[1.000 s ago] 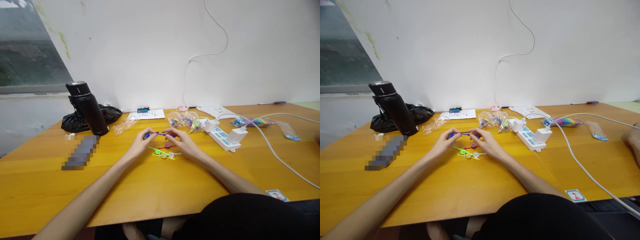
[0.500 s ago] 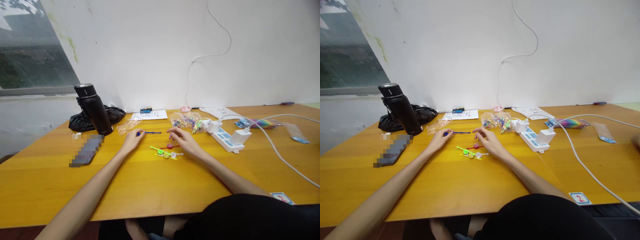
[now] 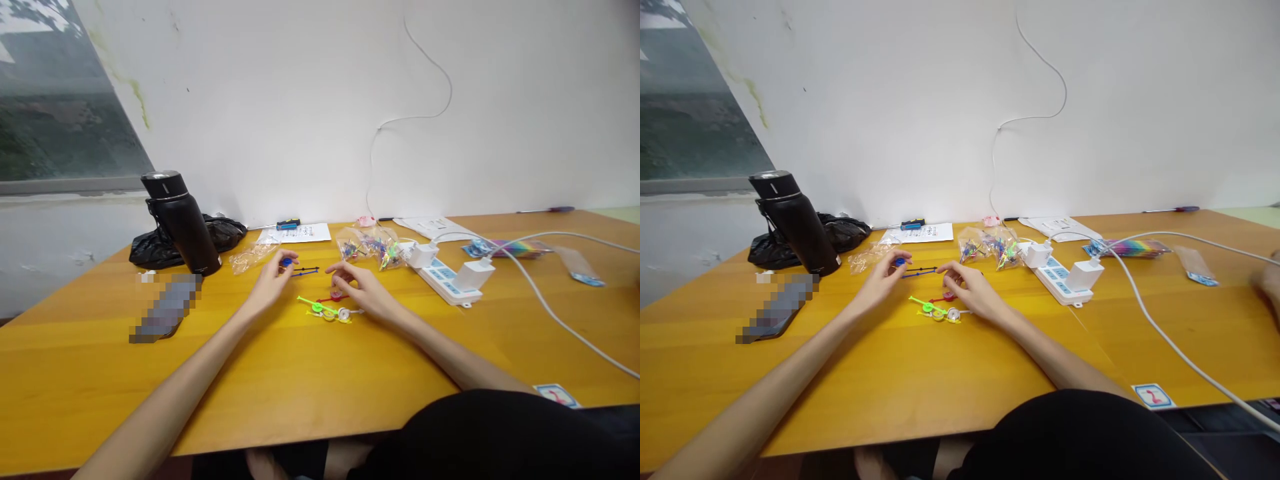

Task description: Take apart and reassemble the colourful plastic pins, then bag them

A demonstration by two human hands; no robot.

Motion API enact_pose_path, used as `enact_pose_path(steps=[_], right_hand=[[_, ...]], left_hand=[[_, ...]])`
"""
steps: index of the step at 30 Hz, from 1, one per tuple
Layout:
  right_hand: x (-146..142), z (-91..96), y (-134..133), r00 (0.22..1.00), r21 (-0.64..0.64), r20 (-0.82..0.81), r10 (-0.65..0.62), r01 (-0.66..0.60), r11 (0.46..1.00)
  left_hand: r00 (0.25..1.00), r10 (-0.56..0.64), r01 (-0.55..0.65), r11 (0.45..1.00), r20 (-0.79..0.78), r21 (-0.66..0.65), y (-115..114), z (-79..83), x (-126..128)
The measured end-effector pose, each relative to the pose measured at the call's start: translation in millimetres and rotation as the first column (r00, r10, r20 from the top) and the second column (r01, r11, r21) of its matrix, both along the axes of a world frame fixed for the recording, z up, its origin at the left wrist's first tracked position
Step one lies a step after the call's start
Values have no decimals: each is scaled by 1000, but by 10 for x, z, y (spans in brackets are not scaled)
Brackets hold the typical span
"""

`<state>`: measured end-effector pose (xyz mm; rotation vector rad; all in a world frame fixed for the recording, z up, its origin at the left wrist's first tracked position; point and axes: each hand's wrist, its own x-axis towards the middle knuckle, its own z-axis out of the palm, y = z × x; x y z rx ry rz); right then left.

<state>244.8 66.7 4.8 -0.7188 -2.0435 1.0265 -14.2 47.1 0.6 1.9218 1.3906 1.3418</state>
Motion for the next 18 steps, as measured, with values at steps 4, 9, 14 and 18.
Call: enact_pose_path(steps=[4,9,14,18], right_hand=[[4,35,-22,999,113,52,16,-22,993],[5,32,-17,990,245,113,88,-114,963],[18,7,28,983,325,154,98,-144,935],[26,29,17,987,292,137,83,-120,949]], left_hand=[[981,-190,192,981,-38,35,-229,64,274],[961,-271,269,962,-51,-43,-353,54,430],[954,-301,301,951,16,-73,-360,36,433],[907,-375,401,909,192,-118,-365,24,455]])
